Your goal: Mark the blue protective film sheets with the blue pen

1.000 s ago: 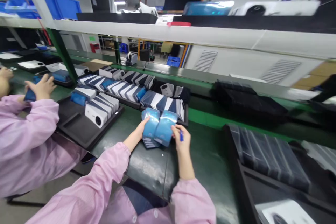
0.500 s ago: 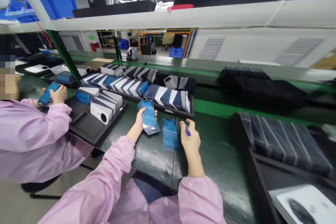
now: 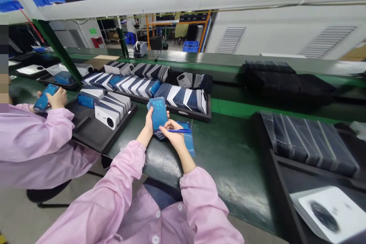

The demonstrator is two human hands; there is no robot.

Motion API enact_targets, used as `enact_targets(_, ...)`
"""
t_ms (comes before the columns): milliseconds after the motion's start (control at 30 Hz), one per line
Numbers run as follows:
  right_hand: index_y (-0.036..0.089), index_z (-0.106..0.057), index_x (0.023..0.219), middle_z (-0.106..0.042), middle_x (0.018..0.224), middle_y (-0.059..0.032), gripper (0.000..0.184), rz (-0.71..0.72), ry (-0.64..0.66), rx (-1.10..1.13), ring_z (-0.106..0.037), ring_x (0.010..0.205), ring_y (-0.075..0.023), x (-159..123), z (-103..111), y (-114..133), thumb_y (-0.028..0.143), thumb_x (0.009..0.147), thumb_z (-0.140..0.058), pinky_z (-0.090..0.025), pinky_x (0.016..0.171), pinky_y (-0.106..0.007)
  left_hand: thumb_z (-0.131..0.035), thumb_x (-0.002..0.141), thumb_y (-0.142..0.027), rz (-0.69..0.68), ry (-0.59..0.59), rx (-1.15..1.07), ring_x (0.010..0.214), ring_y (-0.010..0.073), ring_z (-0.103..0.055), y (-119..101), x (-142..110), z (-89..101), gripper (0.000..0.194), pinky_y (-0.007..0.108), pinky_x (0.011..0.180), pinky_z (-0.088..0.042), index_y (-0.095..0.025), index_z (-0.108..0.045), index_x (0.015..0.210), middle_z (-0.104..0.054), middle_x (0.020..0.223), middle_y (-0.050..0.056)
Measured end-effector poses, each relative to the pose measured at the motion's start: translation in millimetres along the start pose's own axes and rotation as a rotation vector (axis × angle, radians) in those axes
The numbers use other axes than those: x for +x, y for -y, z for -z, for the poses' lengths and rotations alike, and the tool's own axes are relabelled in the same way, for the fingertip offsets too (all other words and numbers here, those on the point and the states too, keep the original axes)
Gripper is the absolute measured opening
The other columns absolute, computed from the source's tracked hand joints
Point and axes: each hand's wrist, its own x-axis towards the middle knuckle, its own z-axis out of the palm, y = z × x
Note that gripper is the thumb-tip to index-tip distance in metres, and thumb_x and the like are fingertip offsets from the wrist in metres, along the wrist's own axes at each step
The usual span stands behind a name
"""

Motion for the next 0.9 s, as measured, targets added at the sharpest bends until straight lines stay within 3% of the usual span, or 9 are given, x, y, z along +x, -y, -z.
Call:
enact_targets(233,0.022,-0.053,0.052,-0.055,0.05,0.0005,0.044,0.065,-0.021,-0.088,-0.049,0.048,-0.0147,-7.8,3.2,2.3,0.054,0.066,-0.079,-0.042,0.052,-0.029,-0.022,0.094,-0.071,0.034,0.016,-0.026,0.07,0.0227,-0.068,-0.4,-2.4,-4.2,0.08,0.038,0.075,-0.055,-0.008,-0.065,0.117,-0.072,0.086,0.015)
enact_targets(400,0.022,-0.052,0.052,-0.056,0.049,0.0007,0.045,0.083,-0.024,-0.155,-0.049,0.048,-0.0156,-8.3,1.7,0.7,0.056,0.067,-0.077,-0.04,0.052,-0.029,-0.019,0.094,-0.071,0.028,0.027,-0.033,0.07,0.0221,-0.067,0.1,-5.4,-8.4,0.08,0.036,0.071,-0.054,-0.009,-0.067,0.111,-0.071,0.085,0.015)
enact_targets(633,0.022,-0.054,0.052,-0.057,0.052,0.0007,0.04,0.112,-0.018,-0.193,-0.05,0.051,-0.016,-8.6,1.7,3.2,0.052,0.069,-0.074,-0.038,0.053,-0.029,-0.019,0.095,-0.07,0.02,0.007,-0.03,0.071,0.0213,-0.067,0.3,-4.7,-7.1,0.08,0.038,0.078,-0.054,-0.009,-0.064,0.12,-0.072,0.086,0.014)
enact_targets(900,0.022,-0.051,0.05,-0.053,0.05,0.0016,0.04,0.107,-0.028,-0.14,-0.047,0.049,-0.0145,-9.3,-1.1,4.2,0.047,0.066,-0.077,-0.036,0.05,-0.027,-0.02,0.095,-0.069,0.01,-0.01,-0.003,0.069,0.0202,-0.067,0.3,-4.7,-7.3,0.076,0.035,0.073,-0.054,-0.01,-0.066,0.11,-0.072,0.085,0.013)
